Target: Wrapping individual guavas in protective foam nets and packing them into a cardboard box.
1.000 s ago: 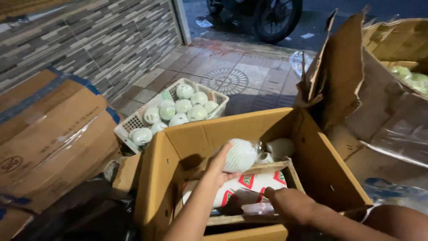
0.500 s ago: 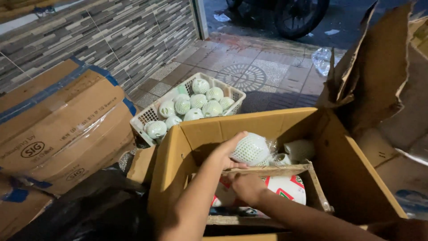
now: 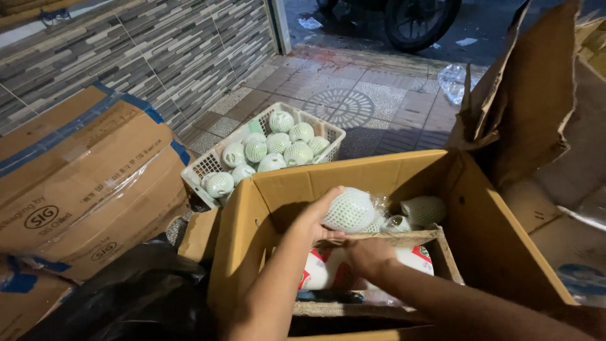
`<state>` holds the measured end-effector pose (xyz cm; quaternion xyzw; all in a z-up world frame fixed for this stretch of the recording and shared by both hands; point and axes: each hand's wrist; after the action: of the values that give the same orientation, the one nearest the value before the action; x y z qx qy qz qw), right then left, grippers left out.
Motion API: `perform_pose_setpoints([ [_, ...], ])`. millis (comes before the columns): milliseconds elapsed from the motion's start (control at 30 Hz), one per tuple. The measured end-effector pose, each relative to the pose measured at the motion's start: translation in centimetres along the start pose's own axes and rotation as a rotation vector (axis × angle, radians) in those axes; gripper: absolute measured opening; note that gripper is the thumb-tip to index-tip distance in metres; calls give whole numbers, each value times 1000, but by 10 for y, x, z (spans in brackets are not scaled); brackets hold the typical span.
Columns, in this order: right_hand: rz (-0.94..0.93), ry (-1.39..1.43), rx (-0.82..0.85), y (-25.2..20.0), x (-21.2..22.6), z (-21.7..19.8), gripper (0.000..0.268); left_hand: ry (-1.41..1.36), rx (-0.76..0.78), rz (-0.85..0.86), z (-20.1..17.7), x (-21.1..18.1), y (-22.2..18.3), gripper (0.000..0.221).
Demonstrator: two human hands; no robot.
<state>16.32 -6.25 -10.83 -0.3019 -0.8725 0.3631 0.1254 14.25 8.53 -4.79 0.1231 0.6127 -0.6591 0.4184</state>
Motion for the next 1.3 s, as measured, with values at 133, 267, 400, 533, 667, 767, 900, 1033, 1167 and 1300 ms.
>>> perform_pose_setpoints([
  [133, 133, -119, -329, -4, -73, 33, 16, -65, 29, 100, -5, 9, 5, 96],
  [267, 294, -278, -304, -12, -138, 54, 18, -83, 47, 95, 2, 12, 8, 89],
  [400, 376, -10, 7, -72, -167, 28, 31, -11, 78, 11, 18, -3, -9, 72],
  [533, 461, -32, 41, -120, -168, 15, 30, 6, 30, 43, 21, -9, -23, 74],
  [667, 501, 0, 1, -96, -198, 36, 32, -200, -5, 260, 24, -28, -65, 84],
  [767, 492, -72, -39, -85, -205, 44, 30, -74, -30, 360, 11, -49, -101, 82],
  [900, 538, -16, -60, -91, -196, 37, 30, -58, -118, 417, 22, -56, -144, 79],
  [1033, 445, 108, -90, -130, -147, 4, 34, -70, -50, 571, 31, -65, -189, 88],
  [1167, 127, 620, -209, -98, -135, 23, 48, -69, -67, 752, 26, -71, -230, 95],
  [1300, -145, 679, -380, -40, -135, 50, 39, 27, -106, 819, 15, -68, -247, 88],
])
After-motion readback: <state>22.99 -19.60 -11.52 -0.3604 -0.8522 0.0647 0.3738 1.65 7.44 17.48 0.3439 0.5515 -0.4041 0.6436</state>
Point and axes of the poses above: each hand's wrist, its own y-axis towards the middle knuckle, its own z-axis out of the palm, x = y × z, and after that the axes turned 13 degrees about x, right-handed
